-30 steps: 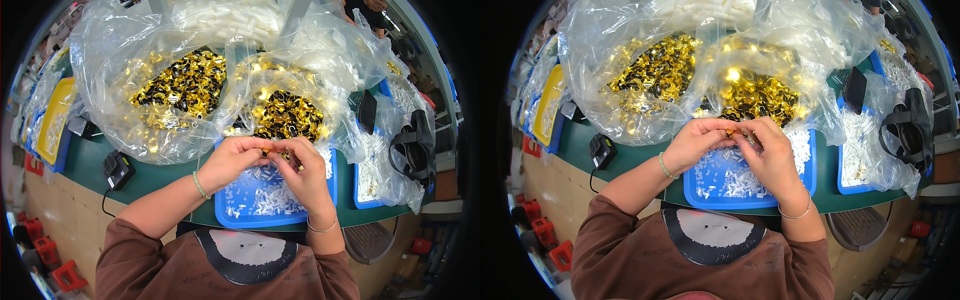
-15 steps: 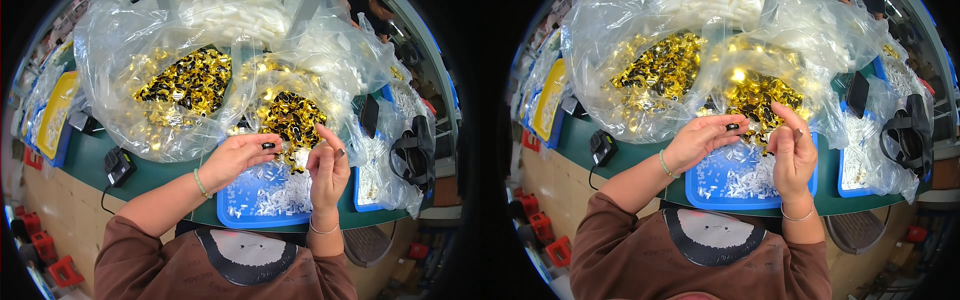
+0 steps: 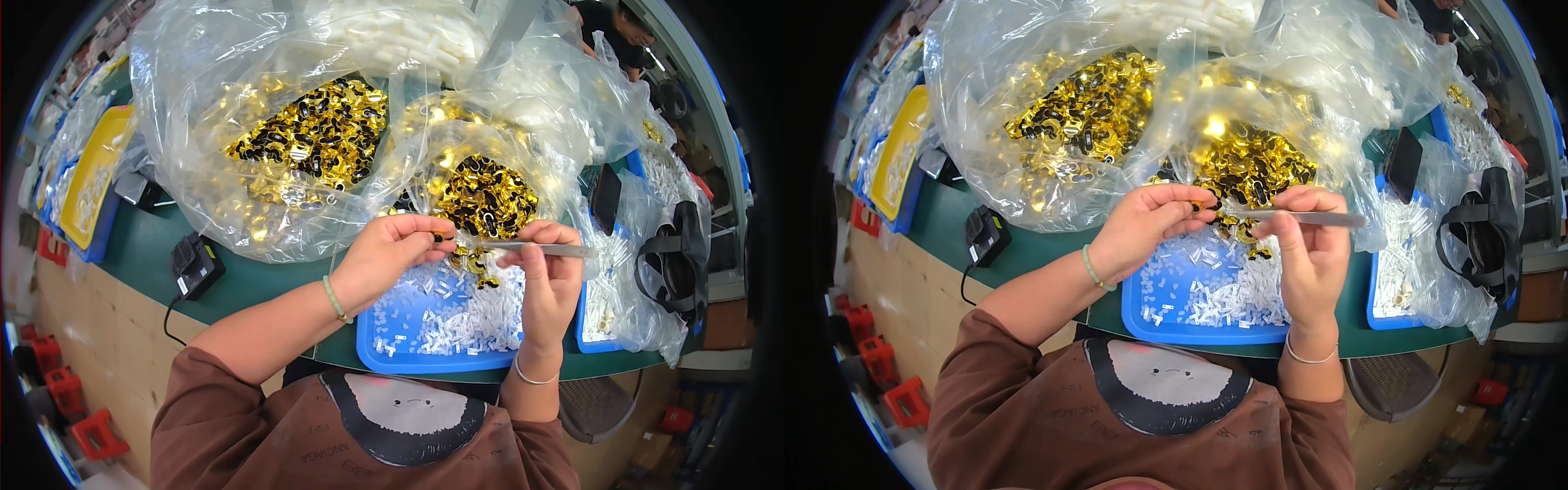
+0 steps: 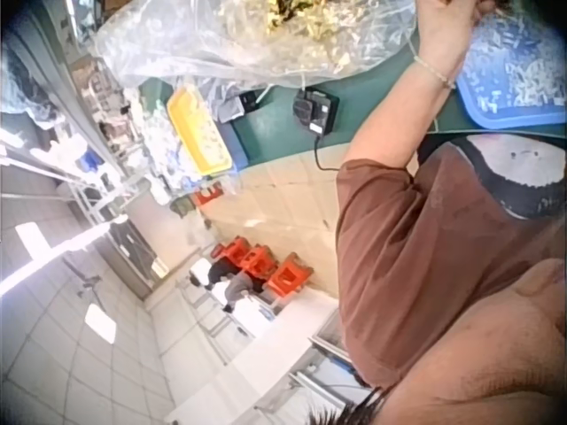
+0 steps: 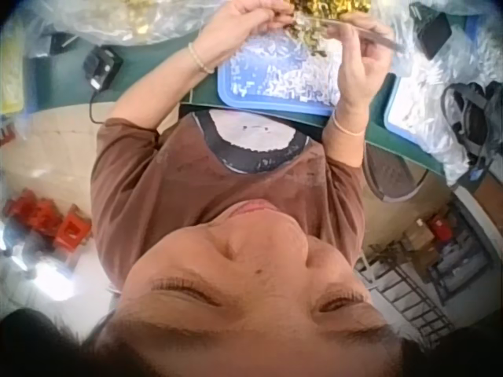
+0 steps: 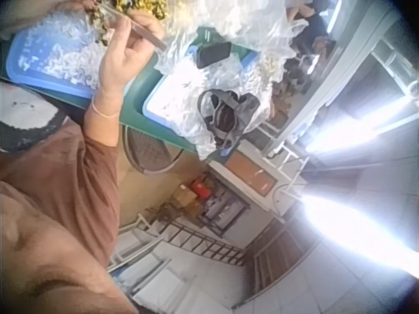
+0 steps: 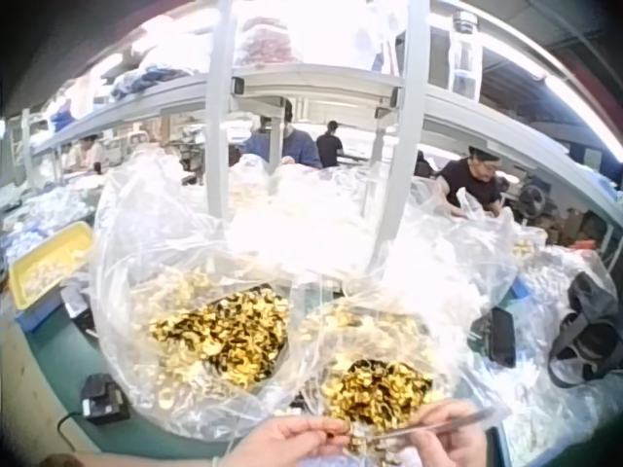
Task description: The person repeatedly picks small white plastic pieces from a blue tray and inserts them into small gold and black components held in the left hand. The person works continuously at a table with large bags of components and a blue tray of white pieces.
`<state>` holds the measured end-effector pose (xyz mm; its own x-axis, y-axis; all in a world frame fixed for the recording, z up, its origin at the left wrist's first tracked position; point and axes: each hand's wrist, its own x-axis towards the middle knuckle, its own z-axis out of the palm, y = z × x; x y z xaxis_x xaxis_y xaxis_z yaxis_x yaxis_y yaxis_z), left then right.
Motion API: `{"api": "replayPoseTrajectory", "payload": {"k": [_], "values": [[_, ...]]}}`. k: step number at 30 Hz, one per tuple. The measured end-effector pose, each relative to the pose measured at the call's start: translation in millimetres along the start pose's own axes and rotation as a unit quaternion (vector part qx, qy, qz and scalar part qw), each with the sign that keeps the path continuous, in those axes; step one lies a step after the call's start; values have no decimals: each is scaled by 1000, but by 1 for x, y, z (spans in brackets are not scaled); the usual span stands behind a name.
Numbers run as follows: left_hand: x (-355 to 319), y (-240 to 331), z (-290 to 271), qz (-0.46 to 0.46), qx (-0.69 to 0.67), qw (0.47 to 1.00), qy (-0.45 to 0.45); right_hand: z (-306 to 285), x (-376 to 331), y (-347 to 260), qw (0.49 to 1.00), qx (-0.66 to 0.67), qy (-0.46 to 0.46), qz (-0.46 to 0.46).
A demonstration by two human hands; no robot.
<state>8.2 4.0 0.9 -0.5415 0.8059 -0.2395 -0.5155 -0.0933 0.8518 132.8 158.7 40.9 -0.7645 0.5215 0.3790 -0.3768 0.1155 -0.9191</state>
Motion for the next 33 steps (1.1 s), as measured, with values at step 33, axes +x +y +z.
{"api": "replayPoseTrajectory", "payload": {"k": [33], "values": [[-4,60,-38,102,-559,815,-111,-5,2,4,952,-286,-82,-70]]}}
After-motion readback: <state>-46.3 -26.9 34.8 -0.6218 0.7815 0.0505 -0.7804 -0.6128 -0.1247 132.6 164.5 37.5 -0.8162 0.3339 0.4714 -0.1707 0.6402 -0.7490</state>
